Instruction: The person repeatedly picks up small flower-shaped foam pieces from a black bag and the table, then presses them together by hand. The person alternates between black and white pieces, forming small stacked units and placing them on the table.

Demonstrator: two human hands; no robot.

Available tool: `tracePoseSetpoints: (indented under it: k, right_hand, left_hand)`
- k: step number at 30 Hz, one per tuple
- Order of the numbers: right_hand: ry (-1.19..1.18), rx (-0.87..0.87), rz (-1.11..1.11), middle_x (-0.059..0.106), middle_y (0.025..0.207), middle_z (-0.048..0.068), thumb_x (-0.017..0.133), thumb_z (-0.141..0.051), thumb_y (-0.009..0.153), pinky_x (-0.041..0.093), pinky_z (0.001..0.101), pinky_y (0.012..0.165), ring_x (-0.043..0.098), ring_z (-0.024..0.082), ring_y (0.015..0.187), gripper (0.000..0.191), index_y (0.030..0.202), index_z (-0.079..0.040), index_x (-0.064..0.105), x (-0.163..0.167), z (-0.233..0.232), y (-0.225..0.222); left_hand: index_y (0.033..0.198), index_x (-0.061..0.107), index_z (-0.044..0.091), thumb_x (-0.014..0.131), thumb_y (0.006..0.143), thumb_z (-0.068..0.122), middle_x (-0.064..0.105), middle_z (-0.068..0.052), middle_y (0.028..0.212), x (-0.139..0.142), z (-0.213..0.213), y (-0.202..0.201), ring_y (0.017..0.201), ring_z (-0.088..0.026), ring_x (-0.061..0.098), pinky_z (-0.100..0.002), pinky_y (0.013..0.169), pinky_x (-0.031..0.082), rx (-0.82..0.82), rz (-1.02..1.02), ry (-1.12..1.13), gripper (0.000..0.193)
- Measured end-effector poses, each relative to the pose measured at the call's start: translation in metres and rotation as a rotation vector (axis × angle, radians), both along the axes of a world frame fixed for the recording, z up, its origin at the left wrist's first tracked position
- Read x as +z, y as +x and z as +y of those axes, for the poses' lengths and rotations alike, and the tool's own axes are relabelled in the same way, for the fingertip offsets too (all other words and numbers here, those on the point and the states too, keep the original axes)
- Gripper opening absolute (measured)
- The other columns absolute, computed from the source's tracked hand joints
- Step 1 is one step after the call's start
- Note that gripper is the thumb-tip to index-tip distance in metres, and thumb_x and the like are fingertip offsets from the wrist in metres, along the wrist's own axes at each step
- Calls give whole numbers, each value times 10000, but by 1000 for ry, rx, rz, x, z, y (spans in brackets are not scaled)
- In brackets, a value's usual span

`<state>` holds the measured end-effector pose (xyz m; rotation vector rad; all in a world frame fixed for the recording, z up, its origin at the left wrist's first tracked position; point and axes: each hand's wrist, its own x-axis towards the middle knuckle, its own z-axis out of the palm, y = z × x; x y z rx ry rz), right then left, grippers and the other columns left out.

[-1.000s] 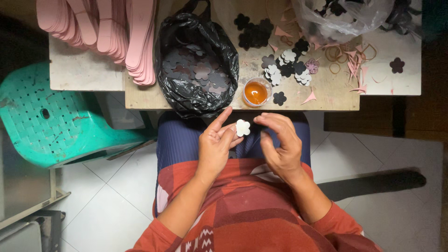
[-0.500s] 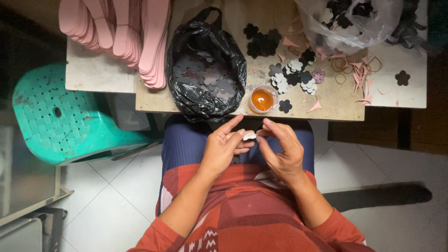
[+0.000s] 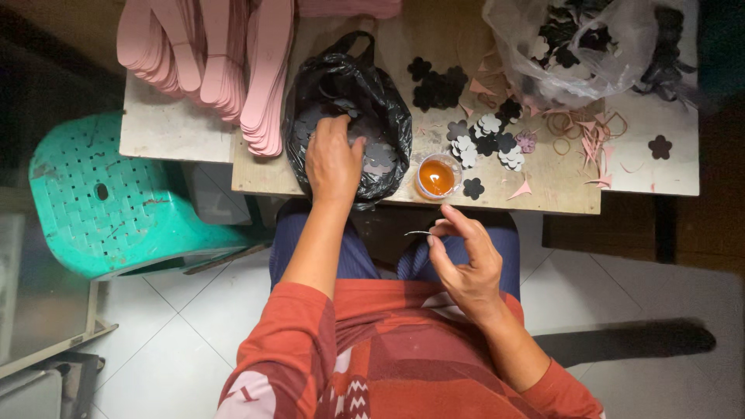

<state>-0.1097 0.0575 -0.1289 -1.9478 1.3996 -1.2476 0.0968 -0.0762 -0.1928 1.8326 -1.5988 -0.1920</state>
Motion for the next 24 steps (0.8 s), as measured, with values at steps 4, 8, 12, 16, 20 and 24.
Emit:
tracePoseSetpoints:
  k: [4, 8, 12, 16, 20, 24]
  right_hand:
    - [4, -4, 18, 719, 1006, 79, 754, 72, 862, 553, 294, 897, 711, 174, 947, 544, 1370, -44, 598, 1, -4, -1]
    - [8, -2, 13, 721, 995, 79, 755, 71, 861, 556, 295, 884, 712, 175, 936, 539, 1364, -45, 603, -2, -7, 0]
    - [5, -2, 12, 716, 991, 77, 752, 71, 857, 563, 301, 879, 714, 172, 933, 539, 1362, -43, 601, -2, -8, -2]
    - [15, -3, 15, 715, 988, 79, 751, 72, 849, 564, 305, 874, 714, 177, 930, 538, 1354, -41, 606, -1, -7, -2]
    - [17, -2, 2, 714, 987, 80, 747, 71, 851, 565, 303, 866, 714, 177, 923, 533, 1353, -39, 608, 2, -6, -3]
    - [25, -3, 8, 716, 984, 79, 744, 69, 851, 565, 300, 869, 713, 176, 923, 535, 1357, -38, 607, 2, -7, -6]
  left_hand:
    - [1173, 689, 67, 840, 795, 160, 685, -119, 1025, -4, -4, 2, 978, -353, 672, -456, 855, 525, 12, 85, 106, 417]
    - [1169, 704, 94, 835, 807, 165, 686, -101, 1059, -6, -3, 2, 963, -346, 685, -453, 845, 529, 27, 103, 65, 391]
    - [1138, 703, 73, 857, 835, 211, 670, -124, 1091, -4, -3, -3, 927, -363, 683, -457, 803, 540, 29, 97, 12, 367]
    - [1158, 698, 57, 852, 754, 181, 667, -126, 1071, 2, -6, -6, 921, -348, 688, -451, 789, 550, 24, 152, 91, 450]
    - [1165, 714, 96, 815, 782, 156, 706, -95, 991, 13, -4, -6, 911, -297, 716, -427, 795, 556, 35, 234, 136, 400]
    - [1121, 747, 144, 771, 890, 209, 778, -72, 1011, 21, -4, -4, 950, -270, 733, -408, 809, 555, 69, 270, 171, 242]
